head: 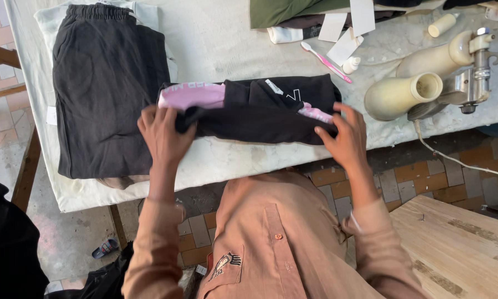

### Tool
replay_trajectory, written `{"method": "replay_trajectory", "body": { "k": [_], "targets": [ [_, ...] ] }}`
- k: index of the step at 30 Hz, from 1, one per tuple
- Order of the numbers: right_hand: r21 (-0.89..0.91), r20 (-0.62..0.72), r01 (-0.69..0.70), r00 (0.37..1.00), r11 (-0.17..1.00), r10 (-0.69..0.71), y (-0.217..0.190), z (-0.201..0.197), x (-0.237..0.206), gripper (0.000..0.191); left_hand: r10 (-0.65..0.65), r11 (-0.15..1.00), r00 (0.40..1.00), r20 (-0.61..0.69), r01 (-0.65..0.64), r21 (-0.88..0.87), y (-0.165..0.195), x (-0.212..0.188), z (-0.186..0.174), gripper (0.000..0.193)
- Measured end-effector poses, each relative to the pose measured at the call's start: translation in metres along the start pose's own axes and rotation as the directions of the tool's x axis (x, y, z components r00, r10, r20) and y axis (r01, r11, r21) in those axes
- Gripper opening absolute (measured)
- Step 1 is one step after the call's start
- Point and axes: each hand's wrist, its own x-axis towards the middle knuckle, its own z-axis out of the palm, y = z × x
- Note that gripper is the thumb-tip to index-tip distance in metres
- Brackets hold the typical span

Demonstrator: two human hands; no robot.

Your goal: The person folds a blue hoodie on a padded work table, smoothing it flat and turning it over, then sets it aside. They next fold a pair of black shorts, then a black t-shirt, smoothing each garment and attaching a small white tag or label to the folded shirt.

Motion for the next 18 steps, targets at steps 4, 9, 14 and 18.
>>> {"method": "replay_trajectory", "body": {
  "k": [4,9,14,18],
  "targets": [
    [0.013,0.408,-0.235,0.889,0.972,0.209,0.006,0.009,0.042,0.065,0.026,1.000,0.976,0.215,-0.023,-0.018,0.003,0.063,0.013,0.108],
    [-0.171,0.608,-0.166,0.758,0.971,0.237,0.001,0.005,0.027,0.055,0.043,0.994,0.891,0.451,0.008,-0.112,0.000,0.061,-0.003,0.083],
    [-0.173,0.294,0.342,0.913,0.923,-0.283,-0.008,0.007,-0.063,0.029,0.344,0.937,0.919,0.195,-0.349,-0.007,-0.010,-0.062,-0.016,0.041],
    [-0.216,0.240,0.372,0.916,0.903,-0.321,-0.007,0.020,-0.095,0.051,0.255,0.958,0.944,0.210,-0.276,0.075,-0.017,-0.126,-0.009,0.036]
  ]
}}
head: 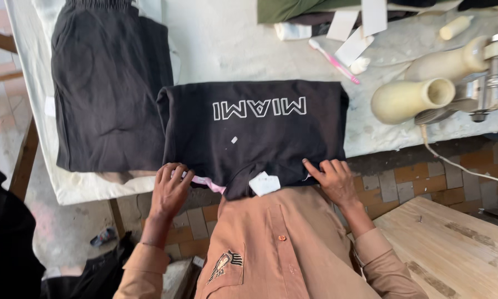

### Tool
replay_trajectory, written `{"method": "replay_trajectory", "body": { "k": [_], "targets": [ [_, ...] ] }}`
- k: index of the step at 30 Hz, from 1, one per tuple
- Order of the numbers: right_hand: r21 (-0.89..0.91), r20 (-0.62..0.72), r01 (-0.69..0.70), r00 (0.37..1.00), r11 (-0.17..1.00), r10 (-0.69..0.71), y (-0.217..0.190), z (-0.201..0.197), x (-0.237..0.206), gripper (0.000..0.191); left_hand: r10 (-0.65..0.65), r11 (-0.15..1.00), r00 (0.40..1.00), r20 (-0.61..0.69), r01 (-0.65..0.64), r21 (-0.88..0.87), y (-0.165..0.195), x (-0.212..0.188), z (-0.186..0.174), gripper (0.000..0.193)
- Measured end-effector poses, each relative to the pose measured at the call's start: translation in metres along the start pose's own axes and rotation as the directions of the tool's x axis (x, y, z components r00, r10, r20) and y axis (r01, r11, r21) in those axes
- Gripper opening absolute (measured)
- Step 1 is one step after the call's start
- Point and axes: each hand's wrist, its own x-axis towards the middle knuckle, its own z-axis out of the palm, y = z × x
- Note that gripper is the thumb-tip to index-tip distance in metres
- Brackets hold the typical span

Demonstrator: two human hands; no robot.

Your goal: The person folds a blue hoodie on a padded work table, smoothing it flat and turning it over, then sets it aside. They next fold a pair of black shorts, then a black t-shirt, smoothing each garment and attaching a small white tag or label to the folded shirt.

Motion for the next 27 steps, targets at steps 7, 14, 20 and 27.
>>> {"method": "replay_trajectory", "body": {
  "k": [7,14,20,27],
  "targets": [
    [-0.016,-0.082,-0.039,0.996,0.999,0.037,-0.005,-0.009,0.015,0.046,0.015,0.992,0.998,-0.059,-0.007,0.129,0.010,0.003,0.009,0.045],
    [0.245,0.138,-0.208,0.974,0.947,0.179,0.045,-0.050,0.062,0.059,-0.025,0.993,0.970,-0.242,-0.004,-0.119,-0.024,0.070,-0.021,0.017],
    [0.192,-0.163,-0.036,0.984,0.981,0.069,0.148,-0.106,0.195,0.018,-0.065,0.981,0.828,-0.557,-0.050,-0.188,-0.073,0.199,-0.098,0.028],
    [0.074,-0.515,0.105,0.855,0.992,-0.052,0.154,-0.159,0.228,0.027,0.077,0.992,0.722,-0.688,-0.128,-0.023,-0.063,0.201,-0.166,0.028]
  ]
}}
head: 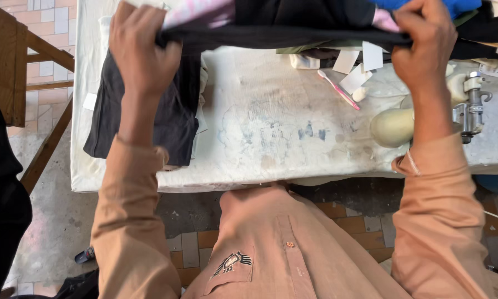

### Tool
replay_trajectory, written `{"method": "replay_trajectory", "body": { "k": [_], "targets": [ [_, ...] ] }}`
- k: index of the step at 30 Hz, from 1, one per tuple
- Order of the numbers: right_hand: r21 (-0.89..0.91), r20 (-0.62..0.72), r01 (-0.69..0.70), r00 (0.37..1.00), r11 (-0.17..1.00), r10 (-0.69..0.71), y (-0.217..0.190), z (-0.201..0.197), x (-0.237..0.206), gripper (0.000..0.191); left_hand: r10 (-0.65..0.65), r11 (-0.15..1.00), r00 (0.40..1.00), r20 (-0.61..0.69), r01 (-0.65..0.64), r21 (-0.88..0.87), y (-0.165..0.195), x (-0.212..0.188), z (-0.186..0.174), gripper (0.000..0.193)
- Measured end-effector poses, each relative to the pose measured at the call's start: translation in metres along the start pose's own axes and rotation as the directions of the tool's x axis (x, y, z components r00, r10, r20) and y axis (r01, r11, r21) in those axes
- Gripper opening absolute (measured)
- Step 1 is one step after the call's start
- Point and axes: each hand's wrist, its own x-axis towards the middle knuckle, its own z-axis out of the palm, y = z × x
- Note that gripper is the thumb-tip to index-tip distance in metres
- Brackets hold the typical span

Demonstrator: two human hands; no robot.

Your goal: The person folds a blue hoodie on a padded work table, smoothing it flat and turning it over, then sets it aside. They next fold a pair of black shorts, then a black t-shirt, smoothing each garment and attaching a small white tag or label to the folded shirt.

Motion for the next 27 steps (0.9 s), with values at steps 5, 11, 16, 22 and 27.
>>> {"method": "replay_trajectory", "body": {
  "k": [5,11,16,22,27],
  "targets": [
    [0.098,0.079,-0.135,0.989,0.986,0.127,-0.045,0.007,-0.083,0.041,-0.032,0.998,0.983,0.179,0.024,0.050,0.047,-0.101,-0.017,0.024],
    [-0.132,0.474,-0.070,0.871,0.989,0.125,-0.107,0.027,-0.205,0.066,-0.127,0.990,0.859,0.497,0.141,0.010,0.117,-0.239,-0.011,0.037],
    [-0.155,0.368,-0.300,0.867,0.941,0.337,-0.130,0.011,-0.246,0.037,-0.450,0.879,0.692,0.565,0.455,0.142,0.135,-0.273,-0.021,0.020],
    [0.049,0.421,-0.435,0.825,0.899,0.376,-0.176,0.044,-0.206,0.016,-0.401,0.838,0.740,0.541,0.535,-0.111,0.181,-0.215,0.042,0.033],
    [0.164,0.493,-0.418,0.819,0.893,0.293,-0.204,0.067,-0.167,0.052,-0.426,0.830,0.612,0.667,0.558,0.018,0.223,-0.186,0.101,0.045]
  ]
}}
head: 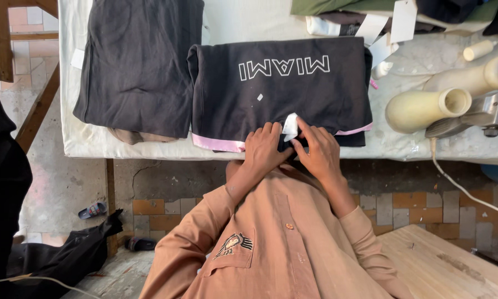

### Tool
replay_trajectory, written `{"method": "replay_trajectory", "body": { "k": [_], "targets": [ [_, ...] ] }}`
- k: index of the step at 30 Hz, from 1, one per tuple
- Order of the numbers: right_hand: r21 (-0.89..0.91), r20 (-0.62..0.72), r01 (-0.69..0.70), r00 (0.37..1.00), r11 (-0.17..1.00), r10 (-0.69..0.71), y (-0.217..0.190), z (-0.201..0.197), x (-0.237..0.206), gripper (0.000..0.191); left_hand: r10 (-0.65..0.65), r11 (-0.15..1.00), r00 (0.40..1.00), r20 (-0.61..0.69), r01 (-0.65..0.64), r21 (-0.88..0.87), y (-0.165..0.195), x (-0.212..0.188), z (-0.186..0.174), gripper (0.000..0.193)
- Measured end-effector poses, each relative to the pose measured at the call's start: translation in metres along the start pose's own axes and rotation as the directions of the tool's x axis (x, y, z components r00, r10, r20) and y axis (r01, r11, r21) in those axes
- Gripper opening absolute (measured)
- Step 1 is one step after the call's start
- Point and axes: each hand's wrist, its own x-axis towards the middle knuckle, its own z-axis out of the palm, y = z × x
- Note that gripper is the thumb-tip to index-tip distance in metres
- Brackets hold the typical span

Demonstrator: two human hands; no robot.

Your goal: The person folds a blue hoodie on a padded work table, smoothing it flat and turning it over, then sets it aside. They next fold a pair of black shorts, then a black t-shirt, smoothing each garment and attaching a small white tag or label to the folded shirt.

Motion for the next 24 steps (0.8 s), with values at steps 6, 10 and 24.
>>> {"method": "replay_trajectory", "body": {
  "k": [6,10,24],
  "targets": [
    [0.078,-0.067,0.250,0.967,0.965,-0.245,0.000,-0.001,-0.001,0.051,-0.186,0.870,0.970,0.153,0.235,-0.434,-0.021,-0.002,0.021,0.034],
    [-0.005,-0.032,0.188,0.982,0.982,-0.188,0.018,0.006,0.000,0.024,-0.223,0.752,0.955,0.197,0.297,-0.588,-0.026,-0.009,0.018,0.028],
    [0.170,0.018,0.125,0.991,0.978,-0.130,0.002,-0.014,0.065,0.031,-0.313,0.501,0.945,-0.093,0.081,-0.862,-0.004,0.003,0.048,0.030]
  ]
}}
